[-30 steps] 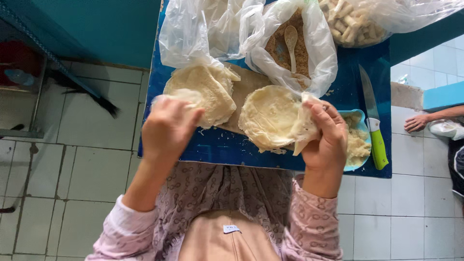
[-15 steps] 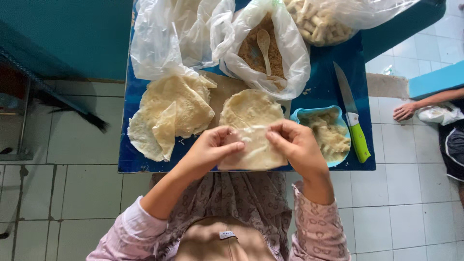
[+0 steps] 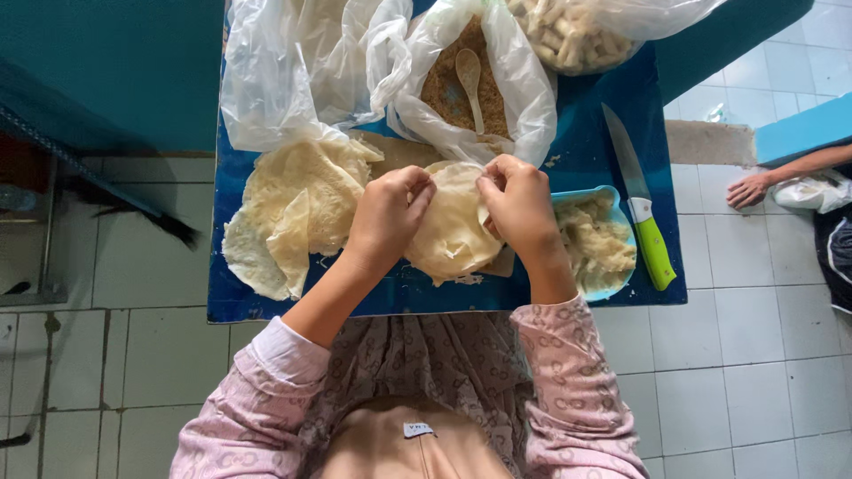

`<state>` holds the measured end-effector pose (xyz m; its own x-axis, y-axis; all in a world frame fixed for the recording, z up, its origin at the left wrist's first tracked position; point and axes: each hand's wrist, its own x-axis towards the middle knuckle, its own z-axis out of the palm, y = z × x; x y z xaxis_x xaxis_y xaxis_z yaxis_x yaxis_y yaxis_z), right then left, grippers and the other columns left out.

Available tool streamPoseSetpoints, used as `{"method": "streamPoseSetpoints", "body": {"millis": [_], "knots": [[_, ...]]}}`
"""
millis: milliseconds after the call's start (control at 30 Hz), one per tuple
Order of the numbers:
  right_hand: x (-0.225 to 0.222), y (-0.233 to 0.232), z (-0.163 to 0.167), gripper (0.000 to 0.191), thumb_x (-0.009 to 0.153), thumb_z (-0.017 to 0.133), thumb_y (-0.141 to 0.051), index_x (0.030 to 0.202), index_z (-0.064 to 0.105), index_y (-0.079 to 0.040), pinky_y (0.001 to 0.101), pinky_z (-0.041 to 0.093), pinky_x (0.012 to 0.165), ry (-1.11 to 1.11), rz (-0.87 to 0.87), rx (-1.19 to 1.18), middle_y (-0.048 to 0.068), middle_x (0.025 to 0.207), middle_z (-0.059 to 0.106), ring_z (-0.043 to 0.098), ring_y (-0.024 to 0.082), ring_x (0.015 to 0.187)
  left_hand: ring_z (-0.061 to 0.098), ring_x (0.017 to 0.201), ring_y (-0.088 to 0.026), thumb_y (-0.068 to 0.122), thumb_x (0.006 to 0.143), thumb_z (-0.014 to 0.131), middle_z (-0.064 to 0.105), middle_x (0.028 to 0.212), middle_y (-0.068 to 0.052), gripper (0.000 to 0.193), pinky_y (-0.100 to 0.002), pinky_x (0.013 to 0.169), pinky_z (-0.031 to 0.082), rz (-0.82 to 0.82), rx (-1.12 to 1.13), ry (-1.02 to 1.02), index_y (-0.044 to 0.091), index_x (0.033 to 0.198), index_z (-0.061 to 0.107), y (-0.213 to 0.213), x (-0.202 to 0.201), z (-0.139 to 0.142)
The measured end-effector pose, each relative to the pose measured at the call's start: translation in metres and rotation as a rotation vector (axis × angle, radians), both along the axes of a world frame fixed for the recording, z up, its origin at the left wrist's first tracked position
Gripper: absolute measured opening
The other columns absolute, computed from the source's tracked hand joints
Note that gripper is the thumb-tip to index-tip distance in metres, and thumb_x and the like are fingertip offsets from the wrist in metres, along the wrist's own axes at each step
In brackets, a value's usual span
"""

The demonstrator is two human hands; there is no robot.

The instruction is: The person sits at a low table and peels apart thin dried food sheets that are stuck together, tearing off small pieces and placing the separated sheets on the cutting board. They work through the sheets one at a time, building a pile of separated pieces next to a bowl of torn pieces.

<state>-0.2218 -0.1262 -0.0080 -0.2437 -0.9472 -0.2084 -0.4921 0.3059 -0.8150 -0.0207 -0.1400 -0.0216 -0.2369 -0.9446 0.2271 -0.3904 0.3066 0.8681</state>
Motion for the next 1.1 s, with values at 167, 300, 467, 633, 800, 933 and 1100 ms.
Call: {"method": "streamPoseSetpoints", "body": {"millis": [167,300,467,633,800,933,1100], "knots": [[0.011,0.000,-0.004,0.012,0.091,0.074,-0.007,0.097,0.069,0.002,0.0442,0.055,0.075,0.490,0.132,-0.409,0.019,0.095,0.069,0.069,0.040,0.088,0.069,0.083,-0.035,0.017,0.098,0.070,0.067,0.099,-0.012,0.010,-0.045,0.069,0.055,0.097,-0.140,-0.255,0.007,0.100,0.070,0.003,-0.003,-0.004],[0.022,0.011,0.006,0.021,0.088,0.073,-0.005,0.103,0.065,0.007,0.0459,0.054,0.075,0.649,0.057,-0.460,0.025,0.108,0.062,0.066,0.042,0.091,0.068,0.093,-0.032,0.015,0.100,0.067,0.063,0.110,-0.012,0.018,-0.042,0.075,0.057,0.157,-0.331,-0.343,0.004,0.114,0.066,0.005,-0.007,-0.004],[0.019,0.047,0.026,0.012,0.094,0.069,0.001,0.105,0.067,0.000,0.0409,0.055,0.088,0.558,0.342,-0.563,0.015,0.109,0.065,0.068,0.034,0.101,0.066,0.107,-0.031,0.010,0.097,0.067,0.065,0.119,-0.012,0.020,-0.041,0.089,0.056,-0.021,-0.509,-0.292,0.003,0.115,0.068,0.011,0.000,-0.007],[0.020,0.070,0.032,0.025,0.088,0.071,0.001,0.113,0.068,-0.001,0.0406,0.053,0.089,0.292,0.551,-0.475,0.016,0.116,0.064,0.065,0.036,0.107,0.068,0.111,-0.033,0.003,0.089,0.065,0.068,0.122,-0.013,0.026,-0.041,0.095,0.056,-0.206,-0.431,-0.163,0.002,0.115,0.070,0.011,0.012,-0.010],[0.024,0.075,0.035,0.026,0.083,0.071,0.000,0.108,0.065,0.001,0.0450,0.049,0.098,0.427,0.603,-0.456,0.019,0.122,0.062,0.059,0.038,0.116,0.068,0.106,-0.034,0.003,0.092,0.064,0.069,0.119,-0.012,0.021,-0.043,0.090,0.055,-0.231,-0.383,-0.113,0.002,0.111,0.071,0.009,0.016,-0.009],[0.027,0.089,0.044,0.025,0.081,0.075,-0.010,0.104,0.067,-0.003,0.0474,0.044,0.099,0.521,0.655,-0.496,0.016,0.122,0.063,0.057,0.038,0.117,0.068,0.108,-0.034,0.004,0.091,0.065,0.068,0.120,-0.012,0.022,-0.043,0.091,0.054,-0.234,-0.407,-0.105,0.002,0.112,0.070,0.008,0.017,-0.007],[0.030,0.093,0.040,0.023,0.087,0.072,-0.007,0.109,0.069,-0.005,0.0457,0.044,0.101,0.601,0.701,-0.565,0.008,0.117,0.068,0.061,0.031,0.117,0.066,0.109,-0.034,0.007,0.093,0.068,0.067,0.121,-0.012,0.023,-0.042,0.092,0.054,-0.229,-0.413,-0.108,0.002,0.116,0.069,0.009,0.016,-0.002]]}}
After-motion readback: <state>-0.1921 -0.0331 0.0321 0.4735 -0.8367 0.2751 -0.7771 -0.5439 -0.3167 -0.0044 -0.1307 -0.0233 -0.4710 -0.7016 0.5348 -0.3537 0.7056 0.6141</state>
